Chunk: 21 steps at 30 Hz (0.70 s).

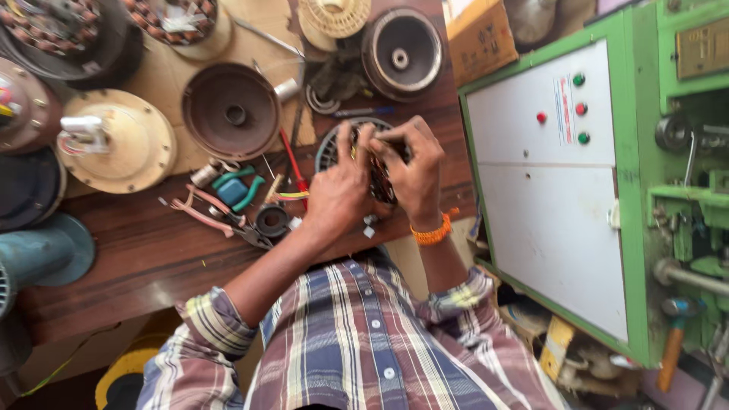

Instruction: The person works at a cluttered repair bench on an electric motor sub-assembly. They use a green-handled screwdriver on the part, fit the wound rotor into a stator housing by hand, reposition it repeatedly, and later hold the wound component while tapping it with a mallet.

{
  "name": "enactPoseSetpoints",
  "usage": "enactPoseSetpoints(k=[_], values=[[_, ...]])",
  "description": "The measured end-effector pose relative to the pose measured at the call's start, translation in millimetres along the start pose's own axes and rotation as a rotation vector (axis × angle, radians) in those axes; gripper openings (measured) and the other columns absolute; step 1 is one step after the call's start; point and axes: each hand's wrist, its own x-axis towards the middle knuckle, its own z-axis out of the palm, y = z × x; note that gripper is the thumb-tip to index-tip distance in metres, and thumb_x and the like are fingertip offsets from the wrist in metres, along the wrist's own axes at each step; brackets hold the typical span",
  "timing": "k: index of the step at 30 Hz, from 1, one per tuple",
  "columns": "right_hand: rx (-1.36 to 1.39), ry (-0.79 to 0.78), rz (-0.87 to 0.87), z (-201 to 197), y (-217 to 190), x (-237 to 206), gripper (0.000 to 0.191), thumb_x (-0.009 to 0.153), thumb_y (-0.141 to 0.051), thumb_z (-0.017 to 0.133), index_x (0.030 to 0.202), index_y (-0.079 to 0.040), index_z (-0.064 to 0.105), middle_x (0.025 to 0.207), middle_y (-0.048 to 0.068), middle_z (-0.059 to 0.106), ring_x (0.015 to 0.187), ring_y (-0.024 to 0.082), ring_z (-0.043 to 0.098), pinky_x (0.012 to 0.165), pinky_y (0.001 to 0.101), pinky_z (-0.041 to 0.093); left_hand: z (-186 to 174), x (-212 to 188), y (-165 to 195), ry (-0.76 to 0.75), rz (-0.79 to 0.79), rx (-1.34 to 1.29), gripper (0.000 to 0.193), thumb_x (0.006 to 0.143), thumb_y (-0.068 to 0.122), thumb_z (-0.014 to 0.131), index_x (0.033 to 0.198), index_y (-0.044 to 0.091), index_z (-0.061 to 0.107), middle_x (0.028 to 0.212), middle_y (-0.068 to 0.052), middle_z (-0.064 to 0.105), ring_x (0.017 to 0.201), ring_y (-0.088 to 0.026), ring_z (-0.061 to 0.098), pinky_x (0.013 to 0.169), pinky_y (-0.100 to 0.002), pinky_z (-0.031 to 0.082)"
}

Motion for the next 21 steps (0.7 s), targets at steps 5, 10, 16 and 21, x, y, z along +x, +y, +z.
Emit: enactPoseSetpoints(k=[5,10,16,21], values=[[0.012,0.286,-0.257,3.1,0.1,1.3,0.013,0.093,-0.007,0.078,0.092,-0.006,0.065,0.084,0.007,0.062,0.081,0.027,0.060,0.099,0.0504,0.049,2.0,-2.9,-2.2,-0.023,-0.045,-0.034,0.129,0.055,0.038,0.097,0.153,0.015,0.017,0.161,-0.028,0.019,0.083,-0.046,0.072,0.065,-0.053,0.060],[-0.044,-0.041,-0.118,3.4,3.2,15.3,0.016,0.088,-0.009,0.083,0.092,-0.005,0.067,0.089,0.010,0.066,0.089,0.033,0.066,0.087,0.0409,0.050,1.9,1.7,-3.0,0.031,-0.017,-0.002,0.134,0.049,0.037,0.098,0.152,0.013,0.017,0.160,-0.027,0.021,0.083,-0.047,0.072,0.065,-0.054,0.059],[0.062,0.211,-0.188,0.4,0.4,15.6,0.013,0.091,-0.005,0.078,0.097,-0.003,0.066,0.096,0.011,0.064,0.095,0.031,0.063,0.095,0.0455,0.050,1.3,3.0,-3.6,0.003,-0.026,-0.026,0.130,0.050,0.037,0.097,0.152,0.018,0.019,0.162,-0.025,0.021,0.086,-0.047,0.072,0.066,-0.055,0.059],[0.142,0.090,0.020,0.5,6.9,-2.6,0.012,0.095,-0.005,0.078,0.096,-0.003,0.066,0.091,0.008,0.065,0.085,0.021,0.065,0.077,0.0338,0.052,1.6,4.2,-3.4,-0.003,-0.071,-0.032,0.133,0.049,0.038,0.098,0.153,0.016,0.017,0.162,-0.026,0.020,0.087,-0.047,0.071,0.067,-0.056,0.059]])
